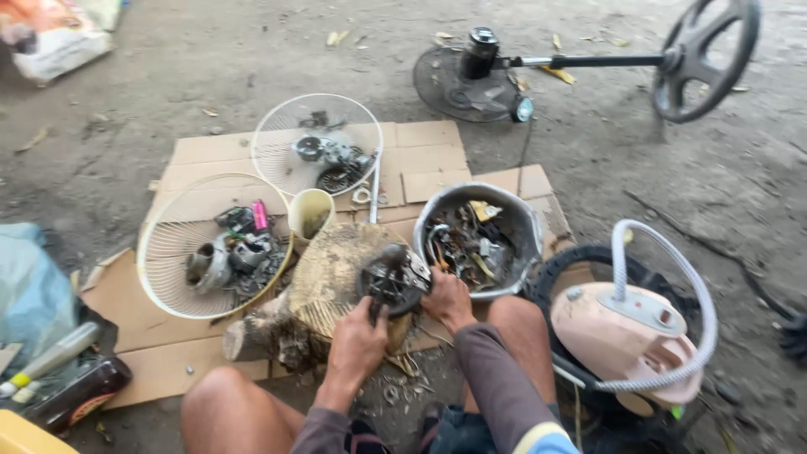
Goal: Disassembling a motor component using a hammer and a punch on a cardboard surface.
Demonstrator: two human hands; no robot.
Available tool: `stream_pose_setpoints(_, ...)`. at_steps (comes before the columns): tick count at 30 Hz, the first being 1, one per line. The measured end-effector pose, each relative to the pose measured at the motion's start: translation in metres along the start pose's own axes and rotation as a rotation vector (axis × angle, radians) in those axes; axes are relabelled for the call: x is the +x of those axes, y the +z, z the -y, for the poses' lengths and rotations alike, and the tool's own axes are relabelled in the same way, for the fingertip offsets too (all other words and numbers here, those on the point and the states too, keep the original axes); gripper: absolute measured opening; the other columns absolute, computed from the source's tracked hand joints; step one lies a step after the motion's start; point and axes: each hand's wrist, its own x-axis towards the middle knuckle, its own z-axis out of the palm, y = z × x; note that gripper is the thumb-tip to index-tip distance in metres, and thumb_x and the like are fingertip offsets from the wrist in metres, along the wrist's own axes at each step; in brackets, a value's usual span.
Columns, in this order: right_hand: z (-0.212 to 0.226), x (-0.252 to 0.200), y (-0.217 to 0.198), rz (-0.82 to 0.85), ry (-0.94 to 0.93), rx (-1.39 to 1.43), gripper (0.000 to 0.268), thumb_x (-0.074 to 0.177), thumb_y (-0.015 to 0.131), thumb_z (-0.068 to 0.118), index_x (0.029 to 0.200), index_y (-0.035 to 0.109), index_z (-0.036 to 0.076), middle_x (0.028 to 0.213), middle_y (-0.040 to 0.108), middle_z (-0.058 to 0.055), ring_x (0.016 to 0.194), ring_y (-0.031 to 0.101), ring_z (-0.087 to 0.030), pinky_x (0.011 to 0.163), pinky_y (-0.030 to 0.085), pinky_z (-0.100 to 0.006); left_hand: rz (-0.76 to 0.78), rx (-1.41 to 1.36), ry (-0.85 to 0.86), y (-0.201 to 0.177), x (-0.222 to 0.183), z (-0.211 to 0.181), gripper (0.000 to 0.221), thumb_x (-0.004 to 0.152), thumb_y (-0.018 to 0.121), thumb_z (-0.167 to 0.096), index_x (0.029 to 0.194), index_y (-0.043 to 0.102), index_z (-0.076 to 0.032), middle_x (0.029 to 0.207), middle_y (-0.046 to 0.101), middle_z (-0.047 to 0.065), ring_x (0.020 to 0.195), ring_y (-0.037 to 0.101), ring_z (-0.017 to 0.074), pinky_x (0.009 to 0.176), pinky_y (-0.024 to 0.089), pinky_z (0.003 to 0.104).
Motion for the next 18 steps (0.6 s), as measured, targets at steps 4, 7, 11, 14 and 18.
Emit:
stream_pose_setpoints(4, 0.001, -0.008, 0.012, 0.056, 0.035, 0.086, 0.031, 0.087, 0.081, 0.027, 0.103, 0.065, 0.005, 0.073, 0.072, -0.008, 0.051, 0.061, -0.019, 0.046, 0.057, -0.032, -0.093, -0.135, -0.081, 0.016, -0.032, 0.033, 0.035, 0.100, 0.060, -0.025, 0.128, 0.064, -0.004, 0.069, 0.074, 0.011, 0.034, 0.046, 0.0121, 0.026, 0.036, 0.026)
stream_pose_setpoints(7, -0.008, -0.001, 0.019, 0.048, 0.011, 0.112, 0.028, 0.088, 0.081, 0.019, 0.101, 0.061, 0.004, 0.075, 0.072, -0.007, 0.050, 0.061, -0.017, 0.042, 0.056, -0.028, -0.136, -0.206, -0.137, 0.032, -0.044, 0.064, 0.023, 0.101, 0.058, -0.028, 0.107, 0.068, -0.008, 0.066, 0.065, 0.003, 0.038, 0.045, 0.0122, 0.033, 0.035, 0.028)
stream_pose_setpoints(11, -0.009, 0.006, 0.024, 0.071, -0.019, 0.119, 0.028, 0.083, 0.083, 0.009, 0.099, 0.061, 0.002, 0.084, 0.076, -0.014, 0.061, 0.073, -0.024, 0.047, 0.064, -0.030, -0.158, -0.358, -0.149, 0.053, -0.053, 0.118, 0.023, 0.104, 0.056, -0.023, 0.096, 0.068, -0.005, 0.056, 0.055, -0.002, 0.034, 0.041, 0.0098, 0.027, 0.027, 0.027)
stream_pose_setpoints(14, -0.003, 0.003, 0.020, 0.117, -0.014, 0.056, 0.035, 0.084, 0.083, 0.011, 0.111, 0.063, 0.002, 0.084, 0.076, -0.010, 0.054, 0.068, -0.018, 0.042, 0.060, -0.026, -0.139, -0.407, -0.220, 0.054, -0.056, 0.124, 0.025, 0.105, 0.057, -0.025, 0.092, 0.066, -0.006, 0.054, 0.054, 0.000, 0.033, 0.045, 0.0119, 0.026, 0.033, 0.028)
stream_pose_setpoints(18, 0.009, 0.001, 0.009, 0.118, -0.008, 0.072, 0.027, 0.082, 0.081, 0.011, 0.101, 0.063, 0.003, 0.084, 0.078, -0.011, 0.058, 0.072, -0.022, 0.046, 0.063, -0.031, -0.125, -0.387, -0.200, 0.045, -0.055, 0.106, 0.025, 0.105, 0.056, -0.025, 0.092, 0.066, -0.006, 0.056, 0.055, 0.000, 0.034, 0.046, 0.0116, 0.026, 0.032, 0.027)
